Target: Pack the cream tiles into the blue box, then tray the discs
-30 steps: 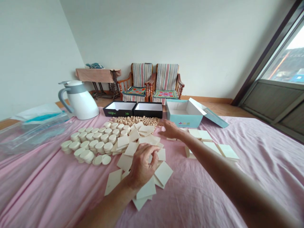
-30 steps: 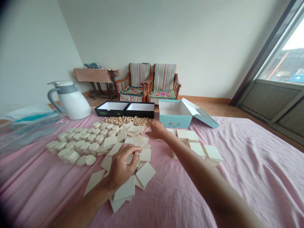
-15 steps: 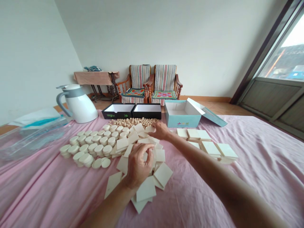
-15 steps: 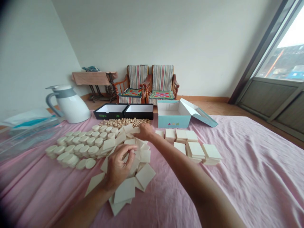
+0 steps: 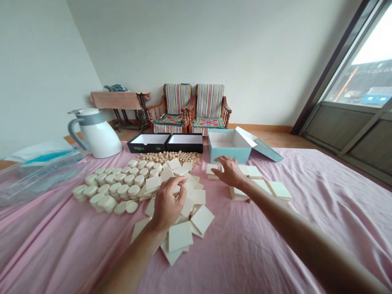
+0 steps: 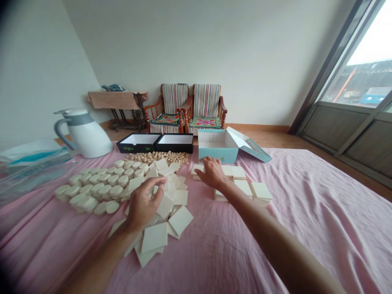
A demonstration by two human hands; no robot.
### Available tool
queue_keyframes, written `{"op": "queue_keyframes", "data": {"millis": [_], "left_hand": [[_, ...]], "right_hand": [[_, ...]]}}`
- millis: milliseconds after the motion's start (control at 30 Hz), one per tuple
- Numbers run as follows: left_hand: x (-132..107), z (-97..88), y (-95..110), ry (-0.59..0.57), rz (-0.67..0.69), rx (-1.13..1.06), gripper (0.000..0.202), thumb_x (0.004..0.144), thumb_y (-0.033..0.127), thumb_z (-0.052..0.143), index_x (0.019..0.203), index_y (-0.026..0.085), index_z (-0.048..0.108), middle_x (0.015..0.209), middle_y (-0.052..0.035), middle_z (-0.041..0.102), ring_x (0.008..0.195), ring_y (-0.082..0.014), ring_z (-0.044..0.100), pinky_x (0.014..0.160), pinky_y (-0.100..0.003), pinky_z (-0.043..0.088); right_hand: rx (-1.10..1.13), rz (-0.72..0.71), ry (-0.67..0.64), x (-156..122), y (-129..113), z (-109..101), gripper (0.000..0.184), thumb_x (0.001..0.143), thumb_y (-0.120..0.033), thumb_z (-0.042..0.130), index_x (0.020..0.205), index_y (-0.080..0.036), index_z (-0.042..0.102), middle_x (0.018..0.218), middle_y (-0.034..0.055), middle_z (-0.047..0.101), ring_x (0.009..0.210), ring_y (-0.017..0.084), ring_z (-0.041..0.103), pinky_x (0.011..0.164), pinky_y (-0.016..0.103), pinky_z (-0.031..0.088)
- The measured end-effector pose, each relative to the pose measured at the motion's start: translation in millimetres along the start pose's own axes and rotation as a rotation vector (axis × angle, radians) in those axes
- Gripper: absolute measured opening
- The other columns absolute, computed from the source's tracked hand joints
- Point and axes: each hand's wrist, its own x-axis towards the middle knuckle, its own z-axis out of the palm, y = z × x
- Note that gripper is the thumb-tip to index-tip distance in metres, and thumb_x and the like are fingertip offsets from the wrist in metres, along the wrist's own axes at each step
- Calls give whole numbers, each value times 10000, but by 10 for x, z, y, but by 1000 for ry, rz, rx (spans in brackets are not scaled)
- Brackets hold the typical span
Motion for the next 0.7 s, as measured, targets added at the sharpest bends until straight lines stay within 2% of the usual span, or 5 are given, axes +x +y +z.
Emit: {"op": "queue_keyframes", "data": {"millis": [100,200,267,467,700], "left_hand": [[19,-150,42,-208,-22,-1,202,821,131,496,968,206,611,967,-21,641,862,-151,615,803,-269,471],[-29,-304,100,-422,-21,116,209,797,178,561,993,234,605,1009,-22,605,919,-170,600,805,-274,464],[-95,-355,116,-474,-47,264,247,772,264,625,1015,238,589,1012,-36,596,960,-209,588,801,-303,461],[-286,-246,39,-433,-24,457,480,731,418,683,1134,221,512,1029,-62,636,971,-261,588,817,-373,452],[-237,-218,118,-377,31,478,464,722,330,662,1144,192,528,1013,-90,639,976,-277,581,842,-397,468]], "right_hand": [[169,-73,47,-303,-178,-33,156,847,-251,526,930,-170,630,909,68,657,830,176,594,743,286,408],[282,-102,-7,-684,-356,-46,169,867,-198,464,785,-181,610,777,31,647,682,135,579,640,246,397],[313,-105,-35,-906,-428,-27,185,864,-182,460,733,-182,591,717,19,627,650,131,565,612,242,381],[370,-105,-68,-1189,-430,100,206,849,-150,472,661,-183,549,666,21,578,619,129,519,572,242,359],[417,-65,-72,-1211,-374,115,201,860,-164,481,672,-178,550,692,26,577,637,128,519,588,238,375]]}}
